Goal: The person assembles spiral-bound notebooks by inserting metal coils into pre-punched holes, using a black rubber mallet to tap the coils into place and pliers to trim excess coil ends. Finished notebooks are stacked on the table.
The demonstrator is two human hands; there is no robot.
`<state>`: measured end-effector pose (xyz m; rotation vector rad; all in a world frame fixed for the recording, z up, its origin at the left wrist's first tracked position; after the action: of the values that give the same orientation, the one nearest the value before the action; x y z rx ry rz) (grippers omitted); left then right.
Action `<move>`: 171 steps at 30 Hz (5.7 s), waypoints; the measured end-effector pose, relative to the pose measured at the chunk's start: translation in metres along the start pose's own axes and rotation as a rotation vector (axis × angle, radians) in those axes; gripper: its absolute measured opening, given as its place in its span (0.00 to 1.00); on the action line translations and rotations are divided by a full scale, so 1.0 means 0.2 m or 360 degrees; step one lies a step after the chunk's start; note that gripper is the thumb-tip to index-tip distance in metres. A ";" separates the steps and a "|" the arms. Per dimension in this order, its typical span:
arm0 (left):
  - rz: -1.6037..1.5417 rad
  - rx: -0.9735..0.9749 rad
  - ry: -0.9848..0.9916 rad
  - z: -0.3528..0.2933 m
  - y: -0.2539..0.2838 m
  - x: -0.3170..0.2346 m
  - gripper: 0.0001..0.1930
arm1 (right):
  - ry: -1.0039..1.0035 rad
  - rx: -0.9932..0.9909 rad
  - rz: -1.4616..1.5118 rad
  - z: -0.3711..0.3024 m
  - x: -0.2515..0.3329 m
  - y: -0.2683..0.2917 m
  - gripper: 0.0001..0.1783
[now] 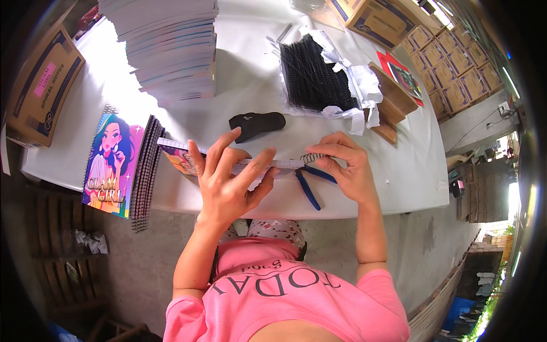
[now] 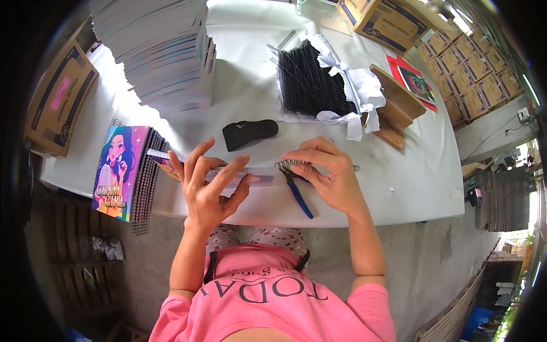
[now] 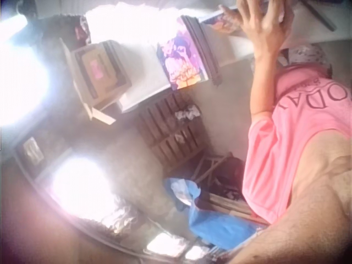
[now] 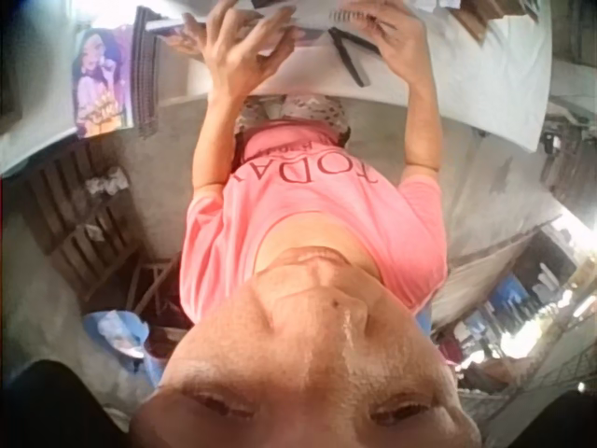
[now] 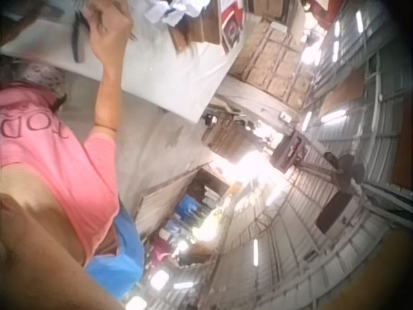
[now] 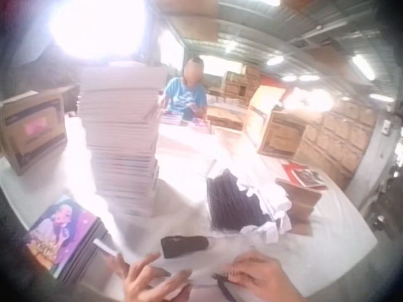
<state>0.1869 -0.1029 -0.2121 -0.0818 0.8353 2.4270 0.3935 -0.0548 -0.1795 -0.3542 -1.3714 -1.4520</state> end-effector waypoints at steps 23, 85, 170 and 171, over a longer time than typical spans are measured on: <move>0.0154 -0.0058 0.0112 -0.05 -0.03 -0.04 0.19 | -0.0699 0.0508 0.0600 -0.05 0.05 0.01 0.14; 0.0128 -0.0055 0.0368 -0.07 0.23 0.17 0.36 | 0.0382 0.0575 0.0587 0.26 0.09 -0.28 0.07; -0.1776 -0.0944 0.1278 -0.27 0.12 0.22 0.06 | 0.0655 -0.0297 -0.0397 -0.13 0.20 -0.70 0.29; -0.1758 -0.0926 0.1264 -0.29 0.14 0.21 0.07 | 0.0628 -0.0350 -0.0345 -0.12 0.32 -0.59 0.28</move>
<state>0.1292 -0.1333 -0.2532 -1.3821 0.1830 1.4209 0.2833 -0.1314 -0.2002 -0.0499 -0.9566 -1.7497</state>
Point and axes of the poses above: each hand's wrist, its own z-axis towards the middle knuckle, its own y-axis out of the back of the hand, x = y × z, the point moved 2 cm from there along z, towards the middle knuckle, and after that the axes turned 5 degrees about -y, right-handed, at the moved point
